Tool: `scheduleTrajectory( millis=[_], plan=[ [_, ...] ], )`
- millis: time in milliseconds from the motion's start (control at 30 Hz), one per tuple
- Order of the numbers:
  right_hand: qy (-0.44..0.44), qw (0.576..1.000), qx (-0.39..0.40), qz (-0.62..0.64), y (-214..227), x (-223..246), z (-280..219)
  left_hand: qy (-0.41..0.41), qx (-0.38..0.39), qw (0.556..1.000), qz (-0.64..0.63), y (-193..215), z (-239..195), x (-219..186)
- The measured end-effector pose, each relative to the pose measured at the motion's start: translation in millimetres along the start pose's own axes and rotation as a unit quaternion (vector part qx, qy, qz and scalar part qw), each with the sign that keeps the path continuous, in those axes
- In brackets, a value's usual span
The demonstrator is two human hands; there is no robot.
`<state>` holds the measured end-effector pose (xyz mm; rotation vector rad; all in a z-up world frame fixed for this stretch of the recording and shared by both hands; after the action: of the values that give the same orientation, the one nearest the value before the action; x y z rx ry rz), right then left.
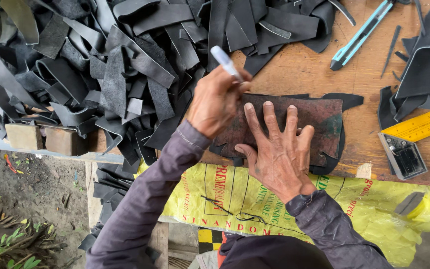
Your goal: The person marks a leather piece using a template and a white pen, then proceeds to cut the leather following the marked lines using shears.
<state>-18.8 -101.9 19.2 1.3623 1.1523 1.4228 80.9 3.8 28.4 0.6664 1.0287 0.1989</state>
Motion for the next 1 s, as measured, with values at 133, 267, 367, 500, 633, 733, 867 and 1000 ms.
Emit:
scheduleTrajectory(
  millis=[133, 267, 367, 500, 633, 733, 867, 1000],
  plan=[
    [0.003, 1.000, 0.002, 0.001, 0.2, 2.0, 0.5, 0.026, -0.023, 0.999, -0.042, 9.8, -14.5, 5.9],
    [0.004, 1.000, 0.000, -0.005, 1.8, 2.3, 0.0, 0.037, -0.028, 0.997, -0.063, 8.1, -14.6, 8.8],
    [0.003, 1.000, 0.001, -0.008, 0.9, 2.2, 0.0, 0.038, -0.022, 0.997, -0.066, 6.8, -13.7, 8.9],
    [0.003, 1.000, 0.000, -0.002, 0.5, 1.9, 0.6, -0.024, -0.039, 0.999, -0.024, 11.6, -12.3, -1.4],
    [0.000, 1.000, 0.005, 0.000, -0.7, 1.0, 0.2, -0.028, -0.007, 1.000, 0.007, 6.1, -11.3, -0.8],
    [-0.002, 1.000, 0.006, 0.002, -2.9, -0.1, -0.9, -0.031, 0.057, 0.995, 0.081, -8.1, -7.9, -4.9],
    [0.001, 1.000, -0.005, 0.008, -6.7, -3.2, -1.7, -0.052, 0.105, 0.985, 0.128, -39.4, 5.3, -19.1],
    [-0.004, 0.999, 0.019, 0.025, -18.8, -9.6, -4.4, -0.046, 0.089, 0.995, 0.025, -60.2, 12.9, -25.1]
  ],
)
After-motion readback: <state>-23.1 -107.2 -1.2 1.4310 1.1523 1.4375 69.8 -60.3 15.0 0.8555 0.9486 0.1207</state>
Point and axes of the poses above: each hand's wrist, its own z-axis towards the middle knuckle, its own y-axis out of the back of the hand, x = y × z, the point moved 10 cm from there along z, towards the middle knuckle, and after that the axes turned 14 degrees about -y, right-handed, at the moved point
